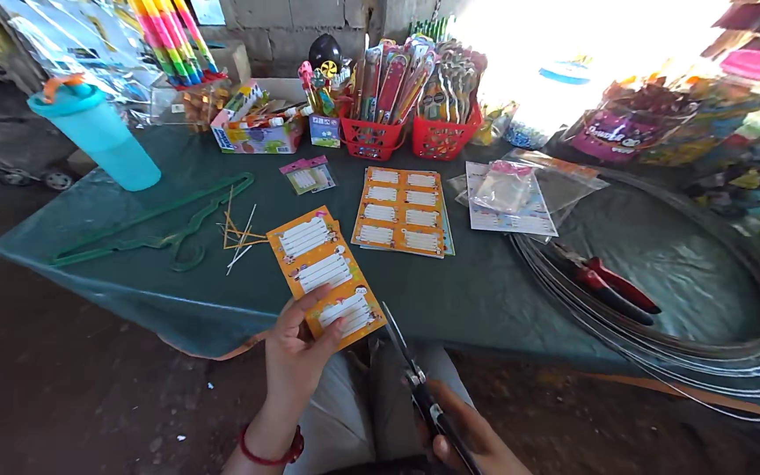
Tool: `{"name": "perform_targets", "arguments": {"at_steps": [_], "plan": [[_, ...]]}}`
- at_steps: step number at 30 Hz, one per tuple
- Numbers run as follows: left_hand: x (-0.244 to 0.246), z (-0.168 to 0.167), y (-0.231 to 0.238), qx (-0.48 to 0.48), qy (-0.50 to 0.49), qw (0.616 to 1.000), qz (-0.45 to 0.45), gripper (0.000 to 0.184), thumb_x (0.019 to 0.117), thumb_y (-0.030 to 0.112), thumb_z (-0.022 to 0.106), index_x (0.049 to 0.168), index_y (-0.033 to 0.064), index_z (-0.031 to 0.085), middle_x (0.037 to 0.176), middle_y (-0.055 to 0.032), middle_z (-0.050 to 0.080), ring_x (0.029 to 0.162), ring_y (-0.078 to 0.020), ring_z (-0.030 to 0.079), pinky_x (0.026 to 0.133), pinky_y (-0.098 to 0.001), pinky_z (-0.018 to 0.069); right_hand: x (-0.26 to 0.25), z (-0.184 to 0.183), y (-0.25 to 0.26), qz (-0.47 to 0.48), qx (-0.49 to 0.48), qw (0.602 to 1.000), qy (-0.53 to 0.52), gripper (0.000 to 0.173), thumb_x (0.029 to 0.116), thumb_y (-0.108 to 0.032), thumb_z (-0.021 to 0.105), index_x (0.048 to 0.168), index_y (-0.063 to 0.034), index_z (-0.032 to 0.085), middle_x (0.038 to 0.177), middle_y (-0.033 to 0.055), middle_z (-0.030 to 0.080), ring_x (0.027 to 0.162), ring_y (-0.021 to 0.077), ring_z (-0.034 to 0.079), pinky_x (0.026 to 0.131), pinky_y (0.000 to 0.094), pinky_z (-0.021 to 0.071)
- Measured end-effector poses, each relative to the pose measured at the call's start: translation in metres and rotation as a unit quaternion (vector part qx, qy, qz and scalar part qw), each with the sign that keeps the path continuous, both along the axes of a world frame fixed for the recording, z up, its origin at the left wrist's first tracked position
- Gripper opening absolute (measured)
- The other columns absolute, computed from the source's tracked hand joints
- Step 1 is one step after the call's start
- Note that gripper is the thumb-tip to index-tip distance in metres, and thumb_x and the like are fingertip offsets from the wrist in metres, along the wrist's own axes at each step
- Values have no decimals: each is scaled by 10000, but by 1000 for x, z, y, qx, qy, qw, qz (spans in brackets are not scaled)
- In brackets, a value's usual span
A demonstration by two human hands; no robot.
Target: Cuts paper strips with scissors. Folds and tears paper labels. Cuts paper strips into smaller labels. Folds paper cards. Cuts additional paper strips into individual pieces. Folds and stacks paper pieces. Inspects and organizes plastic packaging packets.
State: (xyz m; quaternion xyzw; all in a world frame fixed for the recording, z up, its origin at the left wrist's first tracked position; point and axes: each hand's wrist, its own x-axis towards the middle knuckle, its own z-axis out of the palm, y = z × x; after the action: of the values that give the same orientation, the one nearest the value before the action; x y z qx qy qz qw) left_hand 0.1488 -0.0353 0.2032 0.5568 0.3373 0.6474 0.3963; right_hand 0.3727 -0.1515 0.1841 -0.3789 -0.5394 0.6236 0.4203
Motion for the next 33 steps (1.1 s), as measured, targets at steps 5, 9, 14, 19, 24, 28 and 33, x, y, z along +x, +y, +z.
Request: {"name": "perform_targets", "arguments": {"at_steps": [5, 9, 14, 19, 24, 28, 33], "plan": [[23, 15, 9, 36, 21, 998, -40, 418, 816, -15, 753, 1223, -49, 667, 1237, -74, 673, 1002, -96, 720, 831, -259, 635, 11, 8, -2, -50, 47, 998, -11, 711, 977, -503, 604, 1427, 19, 426, 947, -86, 630, 794, -42, 590, 708, 172, 520], [42, 26, 16, 75, 46, 994, -64, 415, 823, 18, 766, 1225, -31, 678, 1244, -60, 669, 1024, -75, 707, 845, -238, 625, 22, 10, -4, -87, 73, 993, -10, 734, 975, -510, 607, 1436, 32, 427, 936, -66, 626, 771, -41, 577, 680, 159, 507], [57, 35, 20, 116, 62, 988, -77, 411, 829, 60, 782, 1223, -11, 689, 1243, -57, 674, 1028, -65, 705, 834, -225, 624, 31, 15, -4, -114, 99, 988, -11, 732, 979, -508, 607, 1446, 25, 423, 912, -68, 616, 754, -37, 573, 670, 157, 504], [62, 40, 22, 129, 66, 986, -80, 409, 828, 59, 786, 1219, -17, 692, 1241, -68, 673, 1029, -62, 704, 831, -220, 623, 33, 19, -1, -123, 113, 986, -18, 741, 979, -513, 600, 1446, 34, 423, 912, -68, 620, 754, -46, 565, 668, 148, 493], [61, 43, 21, 125, 68, 987, -77, 417, 822, 42, 783, 1223, -21, 689, 1242, -68, 668, 1023, -61, 706, 830, -217, 623, 33, 18, 1, -121, 121, 985, -7, 730, 977, -509, 609, 1451, 18, 433, 915, -74, 620, 756, -41, 569, 670, 150, 500], [61, 43, 21, 123, 64, 987, -79, 415, 820, 40, 784, 1220, -20, 691, 1235, -63, 668, 1021, -64, 707, 828, -220, 625, 33, 15, 3, -116, 125, 985, 5, 715, 980, -493, 614, 1461, 4, 433, 918, -73, 623, 765, -40, 575, 673, 147, 501], [61, 43, 22, 124, 63, 987, -82, 415, 817, 32, 786, 1216, -28, 689, 1251, -79, 666, 1023, -69, 709, 829, -226, 627, 33, 15, 3, -111, 127, 986, 8, 714, 984, -494, 609, 1461, 7, 430, 932, -66, 621, 775, -38, 578, 679, 147, 505]]}}
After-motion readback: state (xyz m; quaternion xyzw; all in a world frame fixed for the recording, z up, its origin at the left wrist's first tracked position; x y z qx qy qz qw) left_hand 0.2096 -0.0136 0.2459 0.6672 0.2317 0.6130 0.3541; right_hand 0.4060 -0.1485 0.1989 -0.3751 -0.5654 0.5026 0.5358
